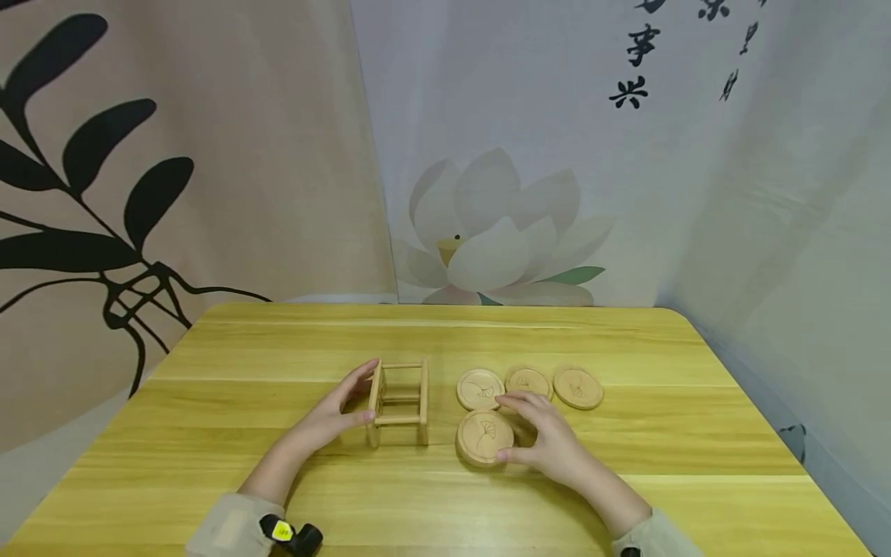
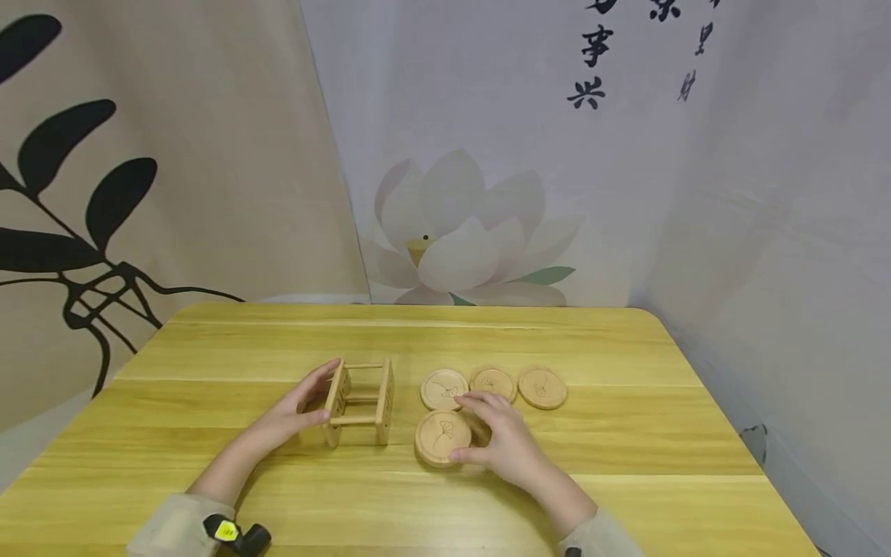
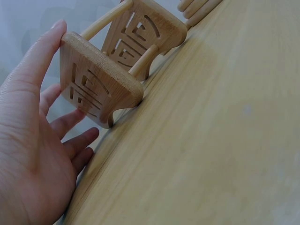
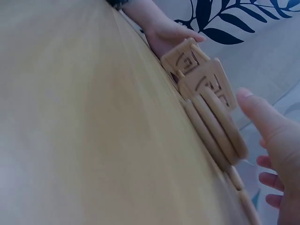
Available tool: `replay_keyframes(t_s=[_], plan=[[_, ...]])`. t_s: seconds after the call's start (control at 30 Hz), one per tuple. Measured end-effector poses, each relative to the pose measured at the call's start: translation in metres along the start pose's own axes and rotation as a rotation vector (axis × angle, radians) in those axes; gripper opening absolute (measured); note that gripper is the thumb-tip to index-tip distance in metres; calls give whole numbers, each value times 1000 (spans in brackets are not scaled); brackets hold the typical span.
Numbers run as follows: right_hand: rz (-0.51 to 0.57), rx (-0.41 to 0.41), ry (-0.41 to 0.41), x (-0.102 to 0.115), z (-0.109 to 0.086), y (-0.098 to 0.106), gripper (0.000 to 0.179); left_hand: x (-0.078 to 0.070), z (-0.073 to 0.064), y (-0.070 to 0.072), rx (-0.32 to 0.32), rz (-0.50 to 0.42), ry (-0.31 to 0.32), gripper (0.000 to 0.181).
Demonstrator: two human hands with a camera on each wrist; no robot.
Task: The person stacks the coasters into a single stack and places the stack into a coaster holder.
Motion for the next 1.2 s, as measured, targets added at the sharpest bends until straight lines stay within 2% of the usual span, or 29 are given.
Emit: replay_keyframes(t_s=[0.23, 0.57, 0.67, 0.87, 0.93, 1.03, 1.2], plan=[[-85, -43, 55, -2, 8, 24, 78, 4, 1, 0, 0, -1, -3, 72], [-223, -44, 103, -13, 24, 47, 75, 6, 2, 0, -4, -3, 10, 72], [-249, -17, 101, -15, 31, 50, 74, 4, 2, -1, -3, -3, 13, 73], [-309, 69, 105, -16, 46, 51, 74, -17, -2, -2, 8, -14, 10, 72], [-320, 100, 110, -16, 51, 50, 74, -20, -2, -2, 9, -14, 10, 72], [-328, 150, 135, -15, 58, 48, 75, -15, -2, -2, 7, -15, 5, 72], [-371, 243, 182, -14, 69, 41, 78, 3, 1, 0, -7, 9, 6, 72]])
Point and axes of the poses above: each hand's wrist, its own z-axis towards the middle knuckle, its own y-axis out of the back of the hand, x = y × z, the point moved 6 cm from there along z, towards the middle knuckle, and after that the axes turned 3 degrees about x, right-handed, at the moved point
